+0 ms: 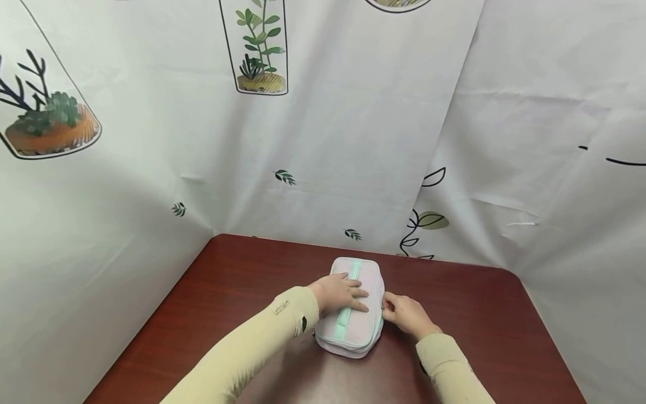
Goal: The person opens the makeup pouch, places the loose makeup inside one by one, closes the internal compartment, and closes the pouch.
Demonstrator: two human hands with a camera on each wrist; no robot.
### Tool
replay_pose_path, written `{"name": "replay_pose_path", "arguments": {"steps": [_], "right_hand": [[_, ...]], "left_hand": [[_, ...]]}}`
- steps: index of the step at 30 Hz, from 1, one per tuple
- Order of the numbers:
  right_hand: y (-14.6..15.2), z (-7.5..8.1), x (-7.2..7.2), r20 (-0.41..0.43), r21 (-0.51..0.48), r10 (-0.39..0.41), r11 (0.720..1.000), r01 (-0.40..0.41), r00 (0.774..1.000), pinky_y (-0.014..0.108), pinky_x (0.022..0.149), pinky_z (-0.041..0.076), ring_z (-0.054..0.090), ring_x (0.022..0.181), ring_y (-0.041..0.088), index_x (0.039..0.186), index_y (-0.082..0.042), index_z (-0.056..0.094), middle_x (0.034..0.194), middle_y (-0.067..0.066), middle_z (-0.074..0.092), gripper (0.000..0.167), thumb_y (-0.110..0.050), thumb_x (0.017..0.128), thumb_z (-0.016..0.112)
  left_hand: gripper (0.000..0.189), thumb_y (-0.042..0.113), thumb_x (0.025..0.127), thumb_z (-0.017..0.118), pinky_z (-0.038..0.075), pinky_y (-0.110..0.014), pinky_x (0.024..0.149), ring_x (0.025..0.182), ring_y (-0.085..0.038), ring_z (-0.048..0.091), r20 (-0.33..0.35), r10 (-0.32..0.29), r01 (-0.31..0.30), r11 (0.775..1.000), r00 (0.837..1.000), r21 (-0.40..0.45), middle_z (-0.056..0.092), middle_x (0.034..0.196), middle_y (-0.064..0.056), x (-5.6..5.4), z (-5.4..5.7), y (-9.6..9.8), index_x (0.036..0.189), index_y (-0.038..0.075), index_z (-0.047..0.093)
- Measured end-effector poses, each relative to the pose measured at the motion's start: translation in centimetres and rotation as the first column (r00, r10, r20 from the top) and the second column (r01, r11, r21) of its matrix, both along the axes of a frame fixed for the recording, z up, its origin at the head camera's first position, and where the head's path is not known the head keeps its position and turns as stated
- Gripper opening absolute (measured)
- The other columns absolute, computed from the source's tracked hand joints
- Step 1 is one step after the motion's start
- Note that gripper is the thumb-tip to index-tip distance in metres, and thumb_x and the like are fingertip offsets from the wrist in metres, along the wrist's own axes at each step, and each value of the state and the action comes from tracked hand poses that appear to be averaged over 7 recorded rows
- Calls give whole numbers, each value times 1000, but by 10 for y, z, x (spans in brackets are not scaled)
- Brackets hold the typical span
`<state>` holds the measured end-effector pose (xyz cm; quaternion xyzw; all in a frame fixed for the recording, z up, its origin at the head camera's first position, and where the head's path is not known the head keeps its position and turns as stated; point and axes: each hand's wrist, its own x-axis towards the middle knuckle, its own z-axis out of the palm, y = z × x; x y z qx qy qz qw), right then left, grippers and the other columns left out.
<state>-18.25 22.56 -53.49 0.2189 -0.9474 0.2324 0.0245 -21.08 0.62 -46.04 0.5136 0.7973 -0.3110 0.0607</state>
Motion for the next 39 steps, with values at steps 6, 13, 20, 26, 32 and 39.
{"name": "replay_pose_path", "arguments": {"steps": [6, 13, 20, 26, 32, 39], "right_hand": [[0, 13, -6, -13, 18, 32, 999, -31, 999, 20, 48, 27, 34, 51, 1, 69, -21, 41, 58, -13, 34, 23, -7, 69, 59], [-1, 16, -6, -17, 23, 47, 999, -47, 999, 20, 48, 24, 31, 50, 0, 67, -20, 40, 57, -14, 31, 21, -7, 67, 56], [-2, 16, -6, -28, 9, 63, 998, -63, 998, 19, 47, 24, 31, 50, 0, 66, -20, 40, 56, -15, 30, 22, -6, 66, 57], [0, 19, -5, -14, 15, 89, 996, -88, 996, 20, 47, 24, 32, 50, -1, 66, -20, 41, 56, -15, 31, 21, -7, 66, 57], [3, 18, -4, 10, 0, 114, 993, -114, 993, 19, 48, 26, 33, 52, -1, 67, -21, 42, 57, -16, 32, 22, -7, 67, 59], [4, 17, -2, 19, -42, 123, 992, -122, 992, 19, 48, 28, 35, 53, -1, 67, -22, 44, 58, -17, 33, 22, -6, 68, 60]], "left_hand": [[89, 38, 70, 80, 32, -33, 99, 132, -7, 23, 0, 34, -34, 999, 999, 18, 22, 147, 22, -7, -3, -3, 137, 58, 24], [89, 41, 67, 82, 36, -34, 93, 127, -8, 29, 8, 102, -102, 994, 995, 48, 24, 146, 24, -5, -4, 0, 134, 61, 26], [98, 52, 53, 85, 37, -31, 87, 121, -10, 34, 7, 166, -166, 984, 986, 64, 30, 142, 25, -2, -2, 2, 133, 61, 29], [98, 52, 53, 85, 32, -40, 100, 123, -13, 34, 26, 239, -240, 968, 971, 76, 35, 140, 21, -3, -1, 3, 134, 58, 31], [98, 54, 52, 83, 32, -46, 100, 123, -16, 35, 43, 341, -343, 937, 939, 71, 40, 137, 18, -6, -3, 2, 135, 57, 31], [98, 57, 49, 83, 37, -50, 94, 114, -17, 39, 46, 394, -397, 912, 918, 101, 48, 128, 14, -7, -6, -1, 133, 56, 35]]}}
